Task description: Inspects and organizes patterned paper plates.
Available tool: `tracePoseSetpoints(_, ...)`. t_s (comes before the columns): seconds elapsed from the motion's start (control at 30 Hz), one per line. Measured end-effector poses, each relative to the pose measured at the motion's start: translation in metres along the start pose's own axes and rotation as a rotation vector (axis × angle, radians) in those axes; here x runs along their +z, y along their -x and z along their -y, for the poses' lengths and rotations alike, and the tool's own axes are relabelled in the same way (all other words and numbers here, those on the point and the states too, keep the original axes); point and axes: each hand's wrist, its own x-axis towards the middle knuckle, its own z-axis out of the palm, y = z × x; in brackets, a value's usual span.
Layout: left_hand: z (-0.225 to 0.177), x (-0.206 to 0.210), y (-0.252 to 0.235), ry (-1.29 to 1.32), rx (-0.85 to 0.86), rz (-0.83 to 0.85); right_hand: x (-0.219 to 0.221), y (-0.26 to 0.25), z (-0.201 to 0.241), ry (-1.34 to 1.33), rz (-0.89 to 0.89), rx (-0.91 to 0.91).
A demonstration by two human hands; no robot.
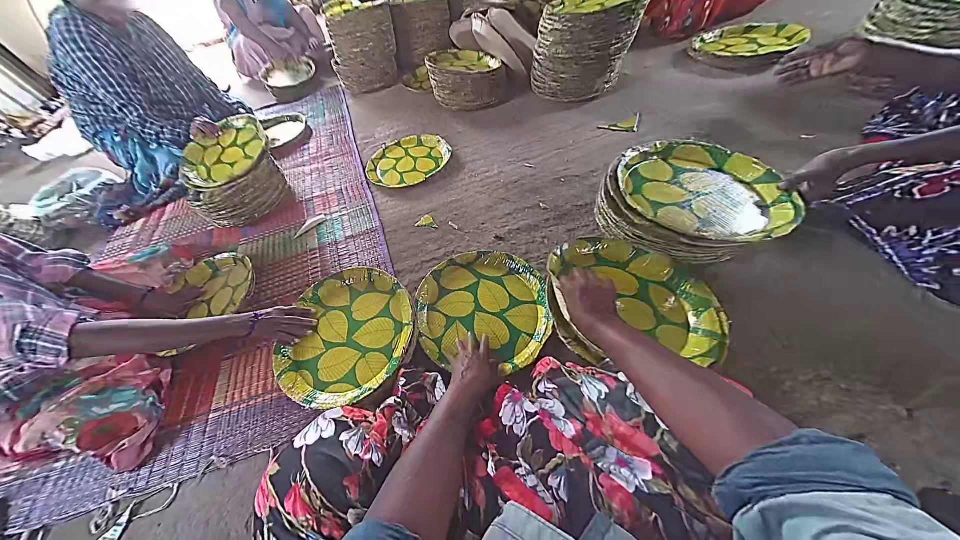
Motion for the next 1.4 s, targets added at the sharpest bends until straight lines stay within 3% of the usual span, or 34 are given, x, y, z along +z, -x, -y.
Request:
tracePoseSetpoints(0.07, 0.001, -0.001, 0.002, 0.102, 0.021, -0.191, 0.005, 0.006, 0.020, -0.030, -0.142, -0.280)
tracePoseSetpoints(0.13, 0.003, -0.007, -0.003, 0.136, 0.050, -0.381, 0.004, 0.014, 0.035, -0.017, -0.052, -0.412)
tracePoseSetpoints(0.17, 0.004, -0.011, -0.007, 0.153, 0.047, -0.389, 0.008, 0.013, 0.035, 0.005, -0.041, -0.429)
tracePoseSetpoints(0.37, 0.005, 0.002, -0.009, -0.008, -0.082, 0.027, 0.005, 0.002, 0.023, -0.075, 0.281, 0.051)
tracePoseSetpoints(0.43, 0.005, 0.004, -0.008, -0.014, -0.113, 0.049, 0.012, 0.002, 0.028, -0.036, 0.363, 0.096)
tracePoseSetpoints(0.67, 0.027, -0.020, -0.013, 0.074, -0.248, 0.032, 0.022, -0.009, 0.021, 0.007, 0.383, 0.189)
tracePoseSetpoints(0.77, 0.037, -0.031, -0.014, 0.153, -0.288, -0.032, 0.010, -0.010, 0.020, -0.056, 0.289, 0.184)
tracePoseSetpoints(0.87, 0.042, -0.029, -0.015, 0.339, -0.184, -0.383, -0.011, 0.005, 0.038, -0.109, 0.158, 0.049)
tracePoseSetpoints(0.97, 0.041, -0.023, -0.014, 0.415, -0.022, -0.916, -0.004, 0.033, 0.056, -0.117, 0.056, -0.344)
tracePoseSetpoints(1.03, 0.039, -0.034, -0.015, 0.341, 0.054, -1.093, 0.004, 0.045, 0.067, -0.080, 0.154, -0.589)
tracePoseSetpoints(1.07, 0.039, -0.035, -0.012, 0.278, 0.066, -1.056, 0.007, 0.047, 0.070, -0.034, 0.301, -0.661)
tracePoseSetpoints(1.1, 0.039, -0.035, -0.010, 0.206, 0.059, -0.913, 0.012, 0.044, 0.071, 0.028, 0.445, -0.707)
tracePoseSetpoints(1.17, 0.039, -0.026, -0.008, 0.080, -0.001, -0.447, 0.026, 0.036, 0.064, 0.102, 0.631, -0.708)
tracePoseSetpoints(1.23, 0.037, -0.006, -0.011, -0.044, -0.064, -0.053, 0.024, 0.028, 0.053, 0.095, 0.678, -0.555)
tracePoseSetpoints(1.33, 0.027, 0.002, -0.009, -0.091, -0.117, 0.054, -0.002, 0.022, 0.034, -0.029, 0.471, -0.181)
tracePoseSetpoints(1.4, 0.026, -0.001, -0.009, -0.089, -0.122, 0.051, -0.013, 0.021, 0.026, 0.043, 0.537, 0.005)
